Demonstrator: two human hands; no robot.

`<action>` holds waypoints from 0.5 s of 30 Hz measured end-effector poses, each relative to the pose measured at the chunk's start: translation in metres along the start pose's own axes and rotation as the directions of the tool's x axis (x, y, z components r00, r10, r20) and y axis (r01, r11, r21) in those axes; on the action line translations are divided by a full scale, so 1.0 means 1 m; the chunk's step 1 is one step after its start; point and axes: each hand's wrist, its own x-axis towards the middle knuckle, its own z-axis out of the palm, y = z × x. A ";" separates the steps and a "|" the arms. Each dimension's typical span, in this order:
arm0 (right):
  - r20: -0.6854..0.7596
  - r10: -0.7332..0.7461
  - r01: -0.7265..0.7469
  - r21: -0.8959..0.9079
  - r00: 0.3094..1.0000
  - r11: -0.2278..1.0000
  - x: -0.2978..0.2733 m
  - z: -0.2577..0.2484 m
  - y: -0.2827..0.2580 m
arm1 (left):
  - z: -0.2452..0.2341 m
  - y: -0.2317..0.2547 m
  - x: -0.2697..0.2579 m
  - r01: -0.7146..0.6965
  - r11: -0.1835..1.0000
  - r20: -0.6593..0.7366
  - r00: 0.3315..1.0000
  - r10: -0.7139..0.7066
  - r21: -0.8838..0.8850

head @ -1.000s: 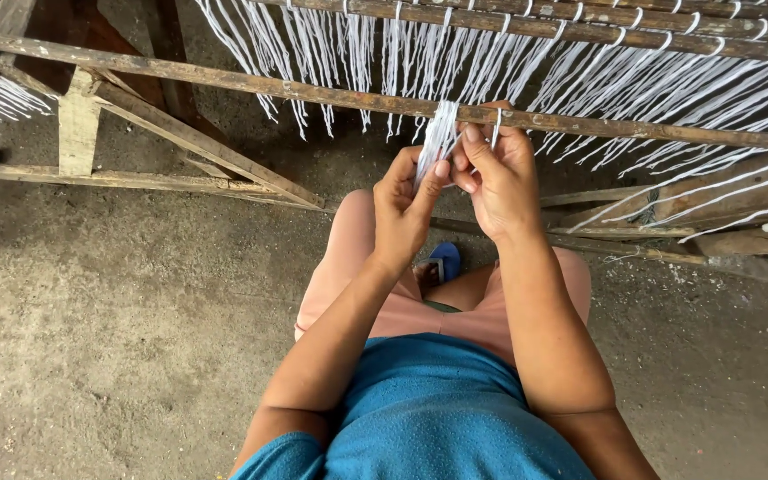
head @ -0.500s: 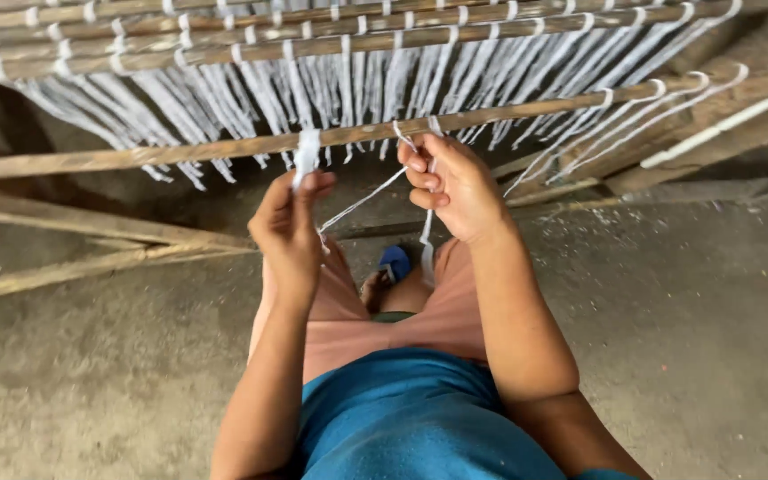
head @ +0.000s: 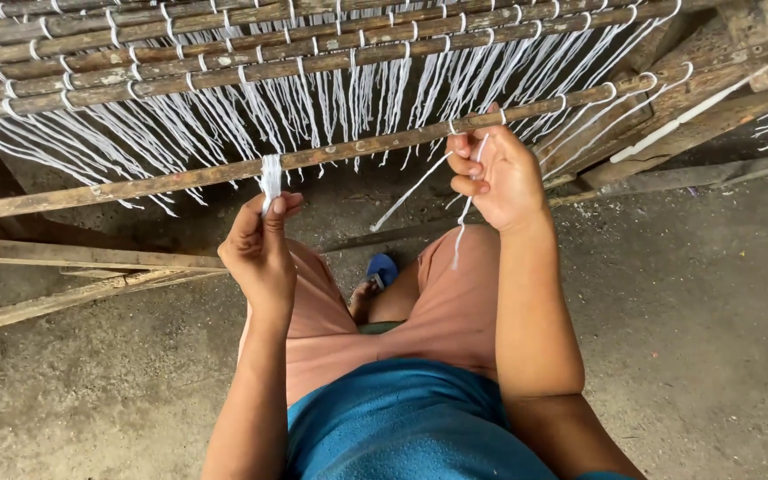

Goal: Tying individual white threads onto a wooden frame, likely for wick preparation in a candle studio.

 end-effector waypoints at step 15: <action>-0.065 -0.142 0.134 -0.109 0.988 0.985 0.018 -0.007 0.034 | 0.002 -0.003 0.000 -0.013 1.000 0.008 1.000 0.013 0.019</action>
